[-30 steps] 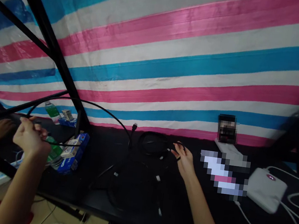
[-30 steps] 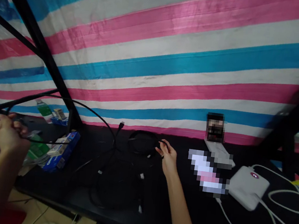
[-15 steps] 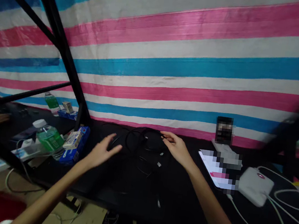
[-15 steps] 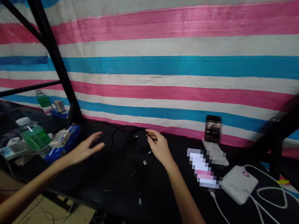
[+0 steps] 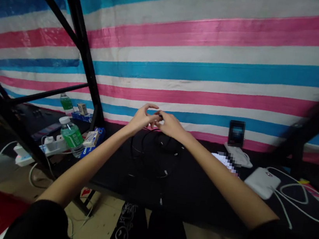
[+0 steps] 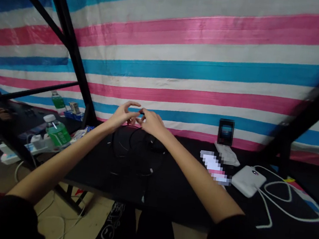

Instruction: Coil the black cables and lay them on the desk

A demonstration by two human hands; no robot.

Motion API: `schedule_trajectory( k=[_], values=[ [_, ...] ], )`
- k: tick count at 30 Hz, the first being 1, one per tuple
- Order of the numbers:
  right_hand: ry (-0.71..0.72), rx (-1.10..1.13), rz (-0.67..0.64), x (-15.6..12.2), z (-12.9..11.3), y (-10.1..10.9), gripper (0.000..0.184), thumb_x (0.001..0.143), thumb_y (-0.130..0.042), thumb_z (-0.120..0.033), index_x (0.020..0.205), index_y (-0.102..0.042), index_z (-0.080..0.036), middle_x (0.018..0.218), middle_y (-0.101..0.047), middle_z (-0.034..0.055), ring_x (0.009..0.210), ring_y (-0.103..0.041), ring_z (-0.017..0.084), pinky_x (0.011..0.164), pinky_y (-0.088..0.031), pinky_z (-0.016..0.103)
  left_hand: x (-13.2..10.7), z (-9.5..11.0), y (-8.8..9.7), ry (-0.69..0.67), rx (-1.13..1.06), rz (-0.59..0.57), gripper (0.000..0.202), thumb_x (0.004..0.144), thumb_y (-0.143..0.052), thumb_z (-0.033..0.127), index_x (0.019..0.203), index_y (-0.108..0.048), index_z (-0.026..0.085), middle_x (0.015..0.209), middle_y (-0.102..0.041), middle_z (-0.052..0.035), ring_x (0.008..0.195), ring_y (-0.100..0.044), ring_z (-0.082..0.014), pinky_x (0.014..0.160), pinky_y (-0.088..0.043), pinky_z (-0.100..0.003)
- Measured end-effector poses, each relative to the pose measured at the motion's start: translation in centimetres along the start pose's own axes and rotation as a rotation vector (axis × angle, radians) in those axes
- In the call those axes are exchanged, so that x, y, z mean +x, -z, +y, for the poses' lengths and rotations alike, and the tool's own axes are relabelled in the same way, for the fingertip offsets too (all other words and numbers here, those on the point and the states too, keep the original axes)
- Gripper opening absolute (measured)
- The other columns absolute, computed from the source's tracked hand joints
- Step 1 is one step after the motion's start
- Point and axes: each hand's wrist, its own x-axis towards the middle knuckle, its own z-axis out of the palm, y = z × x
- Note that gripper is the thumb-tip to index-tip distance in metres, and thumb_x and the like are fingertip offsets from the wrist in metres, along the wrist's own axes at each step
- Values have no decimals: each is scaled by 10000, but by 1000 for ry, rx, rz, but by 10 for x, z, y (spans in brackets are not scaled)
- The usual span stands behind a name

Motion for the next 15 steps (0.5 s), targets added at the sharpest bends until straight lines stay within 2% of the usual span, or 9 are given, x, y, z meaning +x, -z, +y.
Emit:
schedule_trajectory(
  k=[1,2,3,4,5,8,10,12,15],
  values=[
    [-25,65,-44,3,2,3,186,810,-523,-171,914,-676,-163,711,-671,42,699,-638,189,695,-484,329,-4,0,3,-15,7,-33,473,838,-490,383,1217,-435,106,600,-614,-23,590,-611,-158,623,-445,-308],
    [-52,141,-80,4,5,7,234,844,-447,-134,853,-680,-157,664,-665,35,660,-638,170,687,-489,316,-9,-5,7,-28,28,-69,479,872,-396,426,1238,-413,118,714,-659,-66,729,-643,-187,696,-463,-333],
    [-78,220,-95,2,9,10,287,862,-397,-111,826,-678,-154,664,-670,36,659,-642,159,690,-495,306,-16,-14,12,-37,55,-99,491,896,-296,448,1265,-385,136,871,-678,-106,900,-634,-210,788,-460,-361],
    [-106,286,-82,-2,15,12,309,872,-372,-102,829,-673,-156,702,-682,39,691,-649,154,705,-501,299,-22,-26,16,-57,198,-103,490,905,-221,456,1277,-374,176,1036,-655,-108,1033,-590,-202,866,-443,-364],
    [-136,326,-55,-8,22,14,310,877,-364,-100,853,-667,-161,763,-694,43,743,-653,152,729,-504,297,-28,-40,20,-62,272,-128,470,897,-257,454,1254,-412,191,1164,-606,-114,1133,-531,-213,943,-399,-381],
    [-256,295,22,-29,45,16,304,879,-363,-88,889,-654,-174,893,-697,53,850,-642,154,791,-499,314,-41,-84,19,-76,434,-247,395,833,-426,426,1119,-550,184,1210,-585,-131,1163,-505,-267,1013,-331,-444],
    [-332,220,61,-45,61,17,258,857,-413,-84,881,-656,-168,911,-686,73,891,-629,183,824,-486,357,-47,-107,9,-95,540,-332,357,806,-474,379,1106,-578,217,1203,-600,-116,1171,-500,-294,1013,-310,-502],
    [-395,140,99,-60,71,20,232,795,-507,-64,958,-646,-152,995,-653,111,998,-585,239,895,-434,438,-51,-123,-3,-128,626,-417,360,796,-497,353,1132,-576,250,1187,-617,-89,1160,-515,-284,999,-333,-496],
    [-419,28,146,-83,63,24,555,692,-607,-42,1230,-508,-138,1263,-484,176,1206,-416,315,1004,-285,534,-53,-142,-15,-184,719,-464,406,807,-484,338,1196,-539,236,1197,-610,-96,1164,-514,-277,986,-356,-490]
  ],
)
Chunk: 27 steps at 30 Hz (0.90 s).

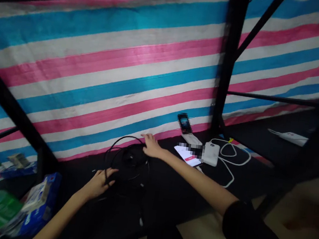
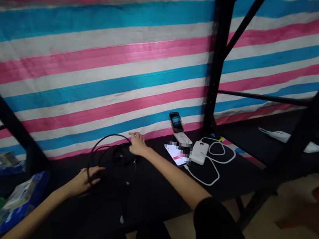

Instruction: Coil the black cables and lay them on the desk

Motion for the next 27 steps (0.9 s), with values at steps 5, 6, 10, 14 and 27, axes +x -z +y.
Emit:
schedule_trajectory(
  k=[5,6,10,14,27],
  values=[
    [488,-172,-298,-69,-35,-25,802,716,-631,-485,1368,-321,-136,1311,-434,172,1211,-396,310,1012,-304,497,9,-33,-22,-155,380,141,433,818,-479,310,1228,-533,179,1299,-533,-137,1242,-431,-308,978,-377,-470],
    [565,-223,-390,-84,-39,-37,867,695,-632,-523,1378,-298,-106,1306,-444,192,1206,-406,324,1005,-316,496,11,-40,-26,-204,494,161,425,810,-497,312,1213,-552,187,1296,-538,-130,1238,-436,-314,965,-393,-457],
    [646,-459,-581,-117,-23,-90,742,713,-617,-496,1236,-462,6,1035,-624,230,939,-589,322,845,-453,464,8,-56,-39,-209,713,108,339,810,-518,310,1111,-638,210,1169,-635,-105,1102,-563,-291,926,-435,-423],
    [622,-486,-504,-111,13,-125,519,689,-629,-422,1067,-596,-68,936,-678,192,842,-610,316,591,-502,393,-5,-56,-40,-90,676,-23,332,843,-476,355,1115,-639,261,1159,-643,-89,1076,-587,-271,901,-465,-402],
    [163,221,-605,-67,-9,-20,148,758,-578,-315,738,-701,-235,709,-704,-40,684,-639,134,576,-406,203,-24,-41,-23,93,484,-155,415,794,-479,288,1189,-586,220,1166,-638,-104,1007,-626,-261,846,-496,-368]
  ],
)
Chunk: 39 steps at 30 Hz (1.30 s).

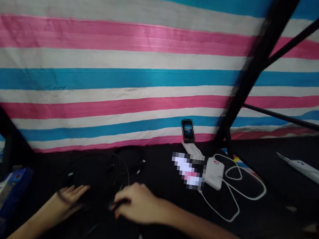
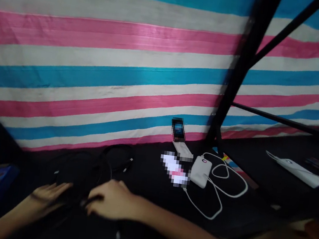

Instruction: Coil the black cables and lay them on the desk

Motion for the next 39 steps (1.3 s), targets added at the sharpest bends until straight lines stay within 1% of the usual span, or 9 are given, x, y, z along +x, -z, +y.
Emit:
schedule_trajectory(
  k=[5,12,15,20,24,27,30,32,39],
  values=[
    [-227,223,330,22,32,63,321,833,-498,-421,782,-655,-146,621,-610,5,521,-524,100,452,-346,191,-8,14,43,-42,-27,101,319,818,-450,242,1093,-610,227,1020,-695,-47,771,-652,-198,717,-463,-318],
    [-452,249,270,25,90,75,298,686,-682,-354,919,-647,-170,939,-669,80,864,-628,192,551,-490,212,-13,14,103,-64,-205,197,58,751,-642,318,794,-672,293,886,-677,48,826,-549,-160,692,-314,-296],
    [-346,151,334,29,75,73,374,692,-666,-326,1031,-613,-176,1032,-643,111,910,-631,212,656,-533,289,-14,9,120,-53,-196,224,87,763,-634,286,840,-673,276,897,-679,33,848,-531,-166,718,-291,-310],
    [-135,22,418,27,10,42,468,793,-560,-428,1204,-502,-210,1193,-558,130,1051,-573,237,786,-513,369,-4,12,143,-32,-35,418,220,838,-513,354,888,-651,190,1022,-627,-72,988,-478,-252,803,-296,-378],
    [-39,44,178,22,-18,-4,767,683,-714,-383,1335,-352,-203,1216,-541,132,1099,-536,232,898,-452,403,11,29,149,55,-226,503,245,872,-434,325,894,-614,160,896,-618,-66,889,-527,-200,763,-354,-321],
    [3,9,186,25,-13,-21,573,670,-728,-282,1184,-503,-163,1019,-624,78,945,-593,198,871,-452,375,13,41,150,90,-299,543,258,880,-396,342,891,-592,173,837,-624,-34,750,-558,-154,610,-352,-252],
    [26,-2,232,25,-6,-16,207,689,-703,-217,865,-618,-151,810,-619,18,788,-595,157,768,-464,304,10,41,147,187,-432,556,229,854,-431,365,883,-595,207,807,-651,-2,725,-584,-151,580,-347,-240],
    [28,27,227,22,-7,-8,132,710,-691,-239,757,-603,-153,721,-584,-8,706,-582,134,686,-463,265,10,34,140,230,-601,501,196,815,-479,341,900,-607,219,827,-669,3,778,-602,-165,649,-389,-260],
    [-193,341,267,20,-25,4,138,794,-575,-282,848,-522,-167,514,-434,-95,339,-460,76,355,-420,204,20,10,123,120,-949,276,498,701,-599,450,1077,-565,124,955,-670,-97,846,-629,-200,777,-488,-354]
  ],
)
